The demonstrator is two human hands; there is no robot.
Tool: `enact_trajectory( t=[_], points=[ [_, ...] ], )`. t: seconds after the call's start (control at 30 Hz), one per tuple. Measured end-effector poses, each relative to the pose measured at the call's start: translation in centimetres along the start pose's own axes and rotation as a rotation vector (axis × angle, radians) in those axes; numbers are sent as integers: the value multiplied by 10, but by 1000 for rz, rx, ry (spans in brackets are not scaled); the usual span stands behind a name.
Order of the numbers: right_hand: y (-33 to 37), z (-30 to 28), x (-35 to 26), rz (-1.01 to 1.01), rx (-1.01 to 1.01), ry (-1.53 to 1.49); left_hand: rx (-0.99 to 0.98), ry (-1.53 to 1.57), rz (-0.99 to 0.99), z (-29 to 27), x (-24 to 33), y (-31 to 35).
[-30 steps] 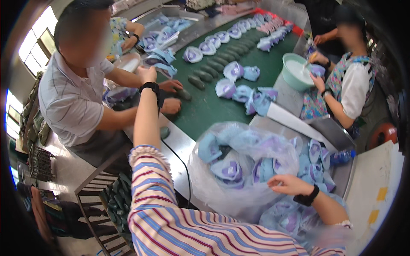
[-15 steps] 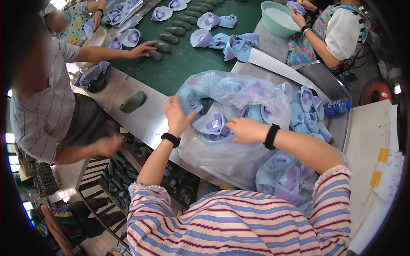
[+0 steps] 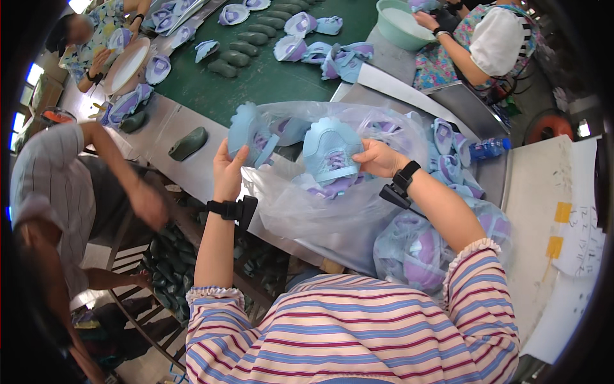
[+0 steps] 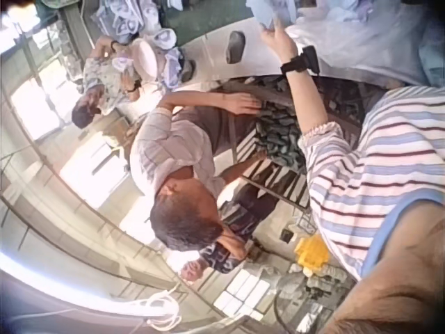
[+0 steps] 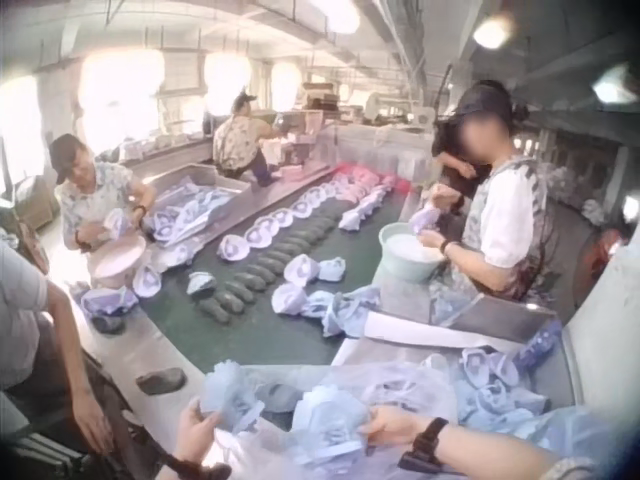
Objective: The person picks up pairs of light blue slippers from a large plastic bag and places them onto a green conveyor belt. The slippers are handled one pair at a time and moved to the belt where other workers are also processing similar items.
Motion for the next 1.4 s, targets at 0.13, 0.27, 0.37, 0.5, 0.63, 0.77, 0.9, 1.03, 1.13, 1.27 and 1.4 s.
enact_trajectory(
  t=[0.13, 0.27, 0.37, 0.5, 0.63, 0.77, 0.9, 1.03, 1.13, 1.27, 1.4],
  points=[
    [27, 27, -24, -59, -92, -87, -62, 197, -11, 22, 6, 3],
    [44, 36, -40, -138, -139, -185, -232, 277, -159, 75, 1, 13],
    [31, 48, -33, -159, 11, -173, -335, 374, -350, 129, -19, 38],
    [21, 10, -26, -286, 225, -207, -634, -561, -151, 101, -91, 56],
    [38, -29, -9, -61, 359, 233, -934, -1556, 135, 92, -130, 131],
    [66, 0, 31, 324, -37, 1369, -757, -1373, 179, 94, -111, 153],
    [75, 33, 32, 206, -158, 1485, -540, -1027, -81, 83, -125, 125],
    [81, 56, 34, 197, -255, 1506, -596, -1451, 108, 139, -81, 125],
    [90, 60, 24, 89, -272, 1543, -631, -1083, -126, 128, -117, 123],
    [116, 44, -15, -22, -103, 750, -257, 770, -606, 83, -86, 94],
    [119, 37, -23, -130, -49, -5, -316, 1150, -369, 113, -15, 94]
  ],
)
Point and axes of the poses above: each hand's wrist, its own y-axis away from the middle knuckle, its own z-axis out of the palm, x = y × z, the point moved 7 cm from there along -y, towards the middle knuckle, and after that the axes turned 8 degrees about -y, right-handed, at the moved point
